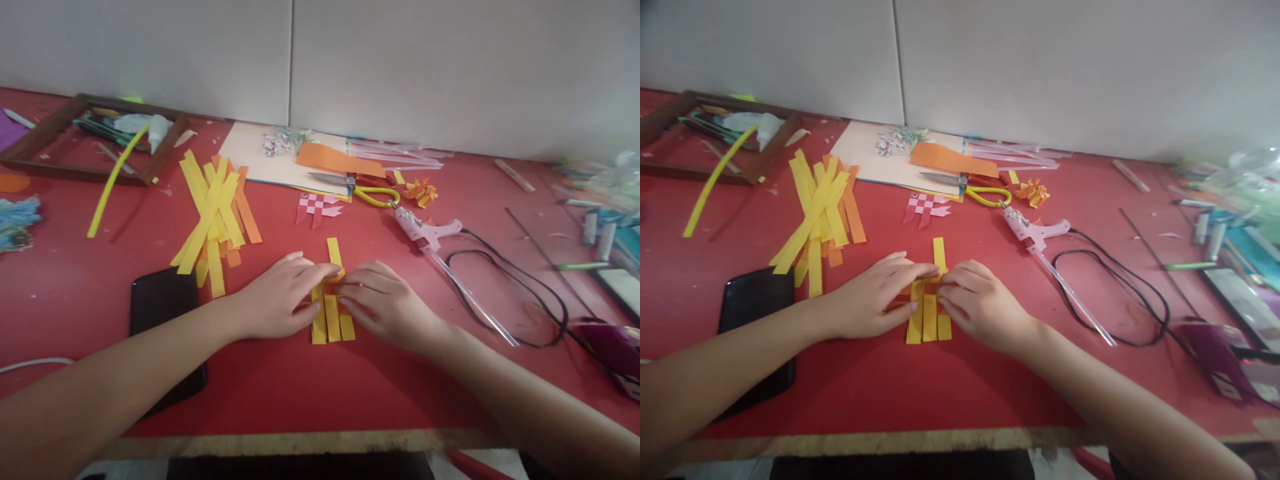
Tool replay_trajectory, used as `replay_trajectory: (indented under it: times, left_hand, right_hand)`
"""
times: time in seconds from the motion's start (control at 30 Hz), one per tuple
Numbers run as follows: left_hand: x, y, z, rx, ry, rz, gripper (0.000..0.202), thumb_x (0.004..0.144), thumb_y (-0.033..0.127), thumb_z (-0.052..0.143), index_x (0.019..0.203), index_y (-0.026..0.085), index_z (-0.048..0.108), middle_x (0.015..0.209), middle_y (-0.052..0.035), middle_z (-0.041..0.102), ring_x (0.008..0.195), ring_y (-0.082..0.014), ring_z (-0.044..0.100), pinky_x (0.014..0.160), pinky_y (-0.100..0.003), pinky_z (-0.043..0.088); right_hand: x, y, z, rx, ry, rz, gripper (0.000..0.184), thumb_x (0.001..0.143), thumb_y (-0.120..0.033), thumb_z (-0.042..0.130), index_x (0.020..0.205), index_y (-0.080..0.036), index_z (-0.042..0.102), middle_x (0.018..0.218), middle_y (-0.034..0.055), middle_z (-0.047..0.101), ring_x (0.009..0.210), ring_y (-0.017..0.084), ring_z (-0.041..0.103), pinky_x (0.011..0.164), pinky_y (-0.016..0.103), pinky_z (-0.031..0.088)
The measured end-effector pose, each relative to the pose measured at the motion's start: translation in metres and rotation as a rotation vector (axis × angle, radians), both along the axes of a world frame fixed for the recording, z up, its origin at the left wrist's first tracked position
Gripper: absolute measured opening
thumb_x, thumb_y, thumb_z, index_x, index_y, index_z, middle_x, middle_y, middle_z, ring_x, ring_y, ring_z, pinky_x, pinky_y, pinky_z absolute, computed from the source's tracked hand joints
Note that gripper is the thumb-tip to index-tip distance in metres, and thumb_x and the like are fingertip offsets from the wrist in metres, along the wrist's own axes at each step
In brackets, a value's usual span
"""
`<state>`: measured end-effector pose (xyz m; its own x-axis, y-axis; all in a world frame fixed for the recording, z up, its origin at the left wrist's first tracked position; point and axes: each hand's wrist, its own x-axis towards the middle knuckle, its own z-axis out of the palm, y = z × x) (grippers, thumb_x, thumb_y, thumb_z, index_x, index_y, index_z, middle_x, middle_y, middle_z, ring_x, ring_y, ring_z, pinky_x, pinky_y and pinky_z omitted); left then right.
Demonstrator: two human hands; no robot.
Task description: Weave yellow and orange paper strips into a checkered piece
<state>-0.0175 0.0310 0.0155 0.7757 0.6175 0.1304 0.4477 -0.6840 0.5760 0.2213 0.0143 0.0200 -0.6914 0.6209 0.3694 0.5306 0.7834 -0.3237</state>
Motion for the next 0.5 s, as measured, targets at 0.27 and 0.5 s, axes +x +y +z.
replay_trajectory:
  times: [0.27, 0.5]
  left_hand:
    - [-0.006, 0.001, 0.004, -0.092, 0.013, -0.033, 0.078, 0.086, 0.055, 0.062, 0.148, 0.021, 0.028, 0.142, -0.0142, 0.05, 0.128, -0.0343, 0.045, 0.103, -0.053, 0.04]
    - [-0.004, 0.001, 0.0, -0.09, 0.003, -0.025, 0.074, 0.087, 0.047, 0.065, 0.147, 0.023, 0.029, 0.142, -0.0137, 0.05, 0.128, -0.0329, 0.045, 0.104, -0.053, 0.039]
  right_hand:
    - [-0.002, -0.002, -0.007, 0.131, -0.076, -0.007, 0.015, 0.092, -0.019, 0.055, 0.092, -0.018, 0.07, 0.093, 0.0065, 0.072, 0.091, 0.022, 0.062, 0.084, 0.039, 0.05]
    - [-0.001, -0.003, -0.012, 0.078, -0.015, -0.041, 0.012, 0.089, -0.022, 0.059, 0.094, -0.018, 0.07, 0.095, 0.0068, 0.072, 0.092, 0.022, 0.062, 0.085, 0.039, 0.05]
